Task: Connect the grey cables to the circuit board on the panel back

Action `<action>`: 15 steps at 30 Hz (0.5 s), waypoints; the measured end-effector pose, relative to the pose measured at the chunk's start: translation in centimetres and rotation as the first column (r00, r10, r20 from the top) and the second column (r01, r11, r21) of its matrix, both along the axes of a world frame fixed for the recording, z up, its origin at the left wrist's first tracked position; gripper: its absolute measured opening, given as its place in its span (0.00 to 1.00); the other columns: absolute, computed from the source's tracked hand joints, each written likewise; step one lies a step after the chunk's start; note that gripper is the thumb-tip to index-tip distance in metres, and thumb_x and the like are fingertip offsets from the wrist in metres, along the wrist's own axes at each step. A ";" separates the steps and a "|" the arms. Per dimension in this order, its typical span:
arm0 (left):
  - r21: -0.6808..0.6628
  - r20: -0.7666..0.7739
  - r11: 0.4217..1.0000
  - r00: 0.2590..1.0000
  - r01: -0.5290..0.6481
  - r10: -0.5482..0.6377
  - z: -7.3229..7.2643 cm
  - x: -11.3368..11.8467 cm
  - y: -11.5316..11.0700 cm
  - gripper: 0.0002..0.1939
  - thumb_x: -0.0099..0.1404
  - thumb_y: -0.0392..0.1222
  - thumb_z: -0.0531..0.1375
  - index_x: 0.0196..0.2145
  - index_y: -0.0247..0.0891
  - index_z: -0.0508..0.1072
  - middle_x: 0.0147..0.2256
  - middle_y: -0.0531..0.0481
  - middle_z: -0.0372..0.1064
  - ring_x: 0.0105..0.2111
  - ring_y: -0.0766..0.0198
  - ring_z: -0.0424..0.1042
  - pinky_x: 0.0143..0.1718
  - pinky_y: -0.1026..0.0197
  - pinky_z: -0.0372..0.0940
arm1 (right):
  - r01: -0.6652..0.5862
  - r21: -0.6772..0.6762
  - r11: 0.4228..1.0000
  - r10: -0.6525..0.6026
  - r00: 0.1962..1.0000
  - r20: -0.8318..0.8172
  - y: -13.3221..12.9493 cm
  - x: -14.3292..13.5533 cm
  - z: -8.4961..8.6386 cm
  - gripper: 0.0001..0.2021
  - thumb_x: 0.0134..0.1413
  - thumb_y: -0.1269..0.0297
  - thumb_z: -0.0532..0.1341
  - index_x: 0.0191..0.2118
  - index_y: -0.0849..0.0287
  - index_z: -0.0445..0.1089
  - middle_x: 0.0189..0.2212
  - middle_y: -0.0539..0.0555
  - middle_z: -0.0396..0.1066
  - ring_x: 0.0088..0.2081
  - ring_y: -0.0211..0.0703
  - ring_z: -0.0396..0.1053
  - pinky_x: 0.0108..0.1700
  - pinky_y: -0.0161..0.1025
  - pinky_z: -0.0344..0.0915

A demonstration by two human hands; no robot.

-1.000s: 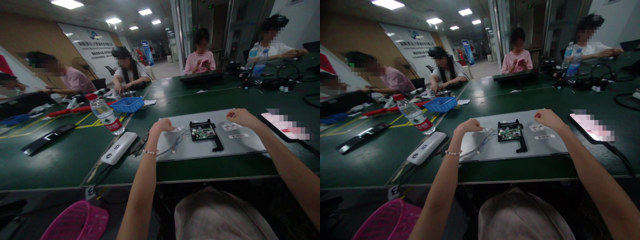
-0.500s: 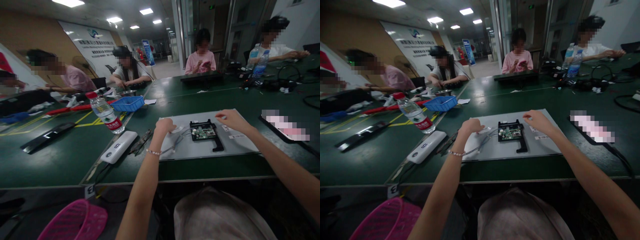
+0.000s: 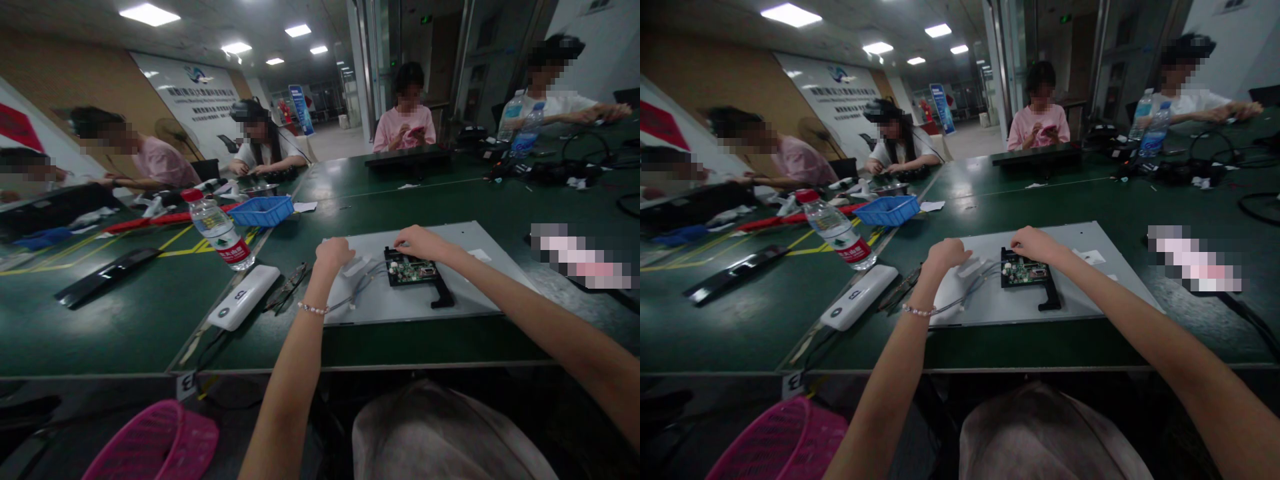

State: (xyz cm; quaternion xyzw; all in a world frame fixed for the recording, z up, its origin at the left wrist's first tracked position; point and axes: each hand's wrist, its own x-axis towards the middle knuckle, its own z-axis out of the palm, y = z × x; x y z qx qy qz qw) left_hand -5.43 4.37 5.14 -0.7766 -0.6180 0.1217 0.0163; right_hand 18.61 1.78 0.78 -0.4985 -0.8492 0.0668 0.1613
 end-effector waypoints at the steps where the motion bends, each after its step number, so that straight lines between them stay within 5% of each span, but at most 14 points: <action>1: 0.016 0.008 1.000 1.000 0.002 -0.002 -0.1 0.1 -0.1 0.21 0.64 0.50 0.51 0.44 0.35 0.76 0.43 0.36 0.74 0.47 0.50 0.72 0.44 0.56 0.67 | 0.008 -0.002 1.000 -0.008 1.000 0.007 0.2 -0.1 -0.1 0.11 0.57 0.64 0.57 0.39 0.57 0.77 0.39 0.56 0.77 0.43 0.48 0.72 0.45 0.38 0.64; 7: 0.091 0.043 0.996 0.999 -0.002 -0.002 -0.1 0.3 -0.5 0.21 0.64 0.50 0.52 0.44 0.35 0.75 0.44 0.36 0.73 0.46 0.49 0.72 0.44 0.56 0.67 | 0.086 0.065 0.994 -0.089 0.995 0.049 -0.3 1.5 0.5 0.12 0.58 0.65 0.55 0.37 0.56 0.77 0.38 0.55 0.76 0.41 0.48 0.72 0.42 0.39 0.65; 12: 0.234 0.110 0.972 0.994 -0.016 -0.010 -0.1 0.9 -0.8 0.20 0.65 0.47 0.50 0.43 0.32 0.75 0.42 0.34 0.73 0.44 0.49 0.73 0.44 0.54 0.67 | 0.222 0.163 0.961 -0.234 0.971 0.059 -1.8 5.5 0.6 0.14 0.59 0.65 0.53 0.40 0.58 0.76 0.42 0.59 0.75 0.43 0.51 0.71 0.44 0.43 0.65; 15: 0.272 0.156 0.962 0.986 0.021 -0.065 -0.2 1.3 -0.9 0.18 0.65 0.45 0.50 0.41 0.33 0.75 0.41 0.35 0.73 0.43 0.48 0.73 0.43 0.53 0.67 | 0.254 0.113 0.961 -0.262 0.963 0.060 -2.1 7.7 -0.1 0.13 0.58 0.66 0.54 0.39 0.58 0.76 0.43 0.58 0.74 0.44 0.51 0.71 0.47 0.44 0.65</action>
